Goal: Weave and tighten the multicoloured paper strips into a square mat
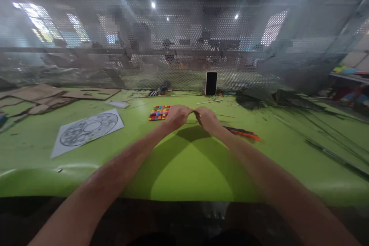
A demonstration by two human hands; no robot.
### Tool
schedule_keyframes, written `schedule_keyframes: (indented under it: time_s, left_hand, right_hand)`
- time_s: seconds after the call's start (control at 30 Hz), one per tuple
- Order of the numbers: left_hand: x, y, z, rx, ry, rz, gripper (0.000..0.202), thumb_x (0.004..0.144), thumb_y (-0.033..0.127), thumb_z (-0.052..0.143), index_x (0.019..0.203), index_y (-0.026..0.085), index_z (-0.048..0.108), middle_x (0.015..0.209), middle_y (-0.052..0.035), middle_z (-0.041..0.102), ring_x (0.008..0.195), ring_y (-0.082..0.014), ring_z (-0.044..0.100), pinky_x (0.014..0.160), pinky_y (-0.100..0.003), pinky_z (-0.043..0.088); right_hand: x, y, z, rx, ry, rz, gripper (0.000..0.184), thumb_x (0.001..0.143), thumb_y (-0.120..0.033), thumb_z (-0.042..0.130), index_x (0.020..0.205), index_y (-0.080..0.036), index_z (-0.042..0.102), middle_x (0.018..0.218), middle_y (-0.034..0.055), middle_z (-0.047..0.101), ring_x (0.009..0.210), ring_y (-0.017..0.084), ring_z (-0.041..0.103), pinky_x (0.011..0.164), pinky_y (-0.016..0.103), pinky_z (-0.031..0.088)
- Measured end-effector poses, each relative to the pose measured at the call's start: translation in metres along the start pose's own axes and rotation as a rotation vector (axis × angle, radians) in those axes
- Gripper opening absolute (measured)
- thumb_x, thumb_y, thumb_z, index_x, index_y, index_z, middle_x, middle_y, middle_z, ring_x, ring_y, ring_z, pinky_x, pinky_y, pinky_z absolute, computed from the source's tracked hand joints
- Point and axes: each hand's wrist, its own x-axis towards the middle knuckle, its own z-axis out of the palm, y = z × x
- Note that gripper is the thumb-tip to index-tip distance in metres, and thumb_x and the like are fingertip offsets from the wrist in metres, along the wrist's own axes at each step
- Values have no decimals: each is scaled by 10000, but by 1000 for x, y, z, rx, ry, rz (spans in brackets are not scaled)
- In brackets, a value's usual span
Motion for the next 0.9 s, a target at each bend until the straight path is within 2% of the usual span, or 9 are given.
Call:
schedule_keyframes:
  time_s: [0.23,0.47,0.57,0.67,0.8,0.9]
  left_hand:
    - [-1,9,-1,-32,27,-79,360,984,148,429,1041,205,780,865,-86,787,753,-221,699,631,-303,421]
    - [-1,8,0,-74,31,-82,346,1018,205,433,1044,213,778,889,-74,796,759,-212,705,648,-298,422]
    - [0,6,-1,-88,42,-67,334,1027,209,436,1093,214,764,947,-81,795,829,-215,713,702,-301,448]
    - [0,3,-2,-83,13,-47,325,1044,245,428,1114,204,743,1025,-88,779,910,-216,708,726,-294,455]
    - [-1,3,-3,-62,-50,-67,362,1057,321,410,1022,171,737,982,-93,763,836,-211,700,666,-287,438]
    - [-1,4,-3,-43,-68,-72,377,1054,333,401,1019,164,736,962,-106,757,845,-233,702,668,-303,440]
  right_hand:
    - [-3,-7,-7,-58,25,65,322,1041,-224,406,1035,-150,720,1030,110,740,933,227,650,757,308,417]
    - [-6,-14,-10,-85,26,94,329,1040,-229,406,1022,-156,727,1018,114,747,918,226,656,750,307,415]
    - [-5,-14,-11,-97,24,96,335,1045,-238,402,1047,-158,726,1032,113,747,932,231,656,756,313,415]
    - [-4,-13,-11,-113,14,98,327,1038,-236,416,1039,-148,731,1036,120,745,940,242,655,752,321,415]
    - [-2,-12,-10,-130,0,95,333,1033,-228,416,1016,-145,738,1015,123,742,928,246,653,747,329,415]
    - [-3,-14,-10,-141,-8,105,332,1028,-228,422,1013,-134,740,987,139,737,891,249,653,717,330,410]
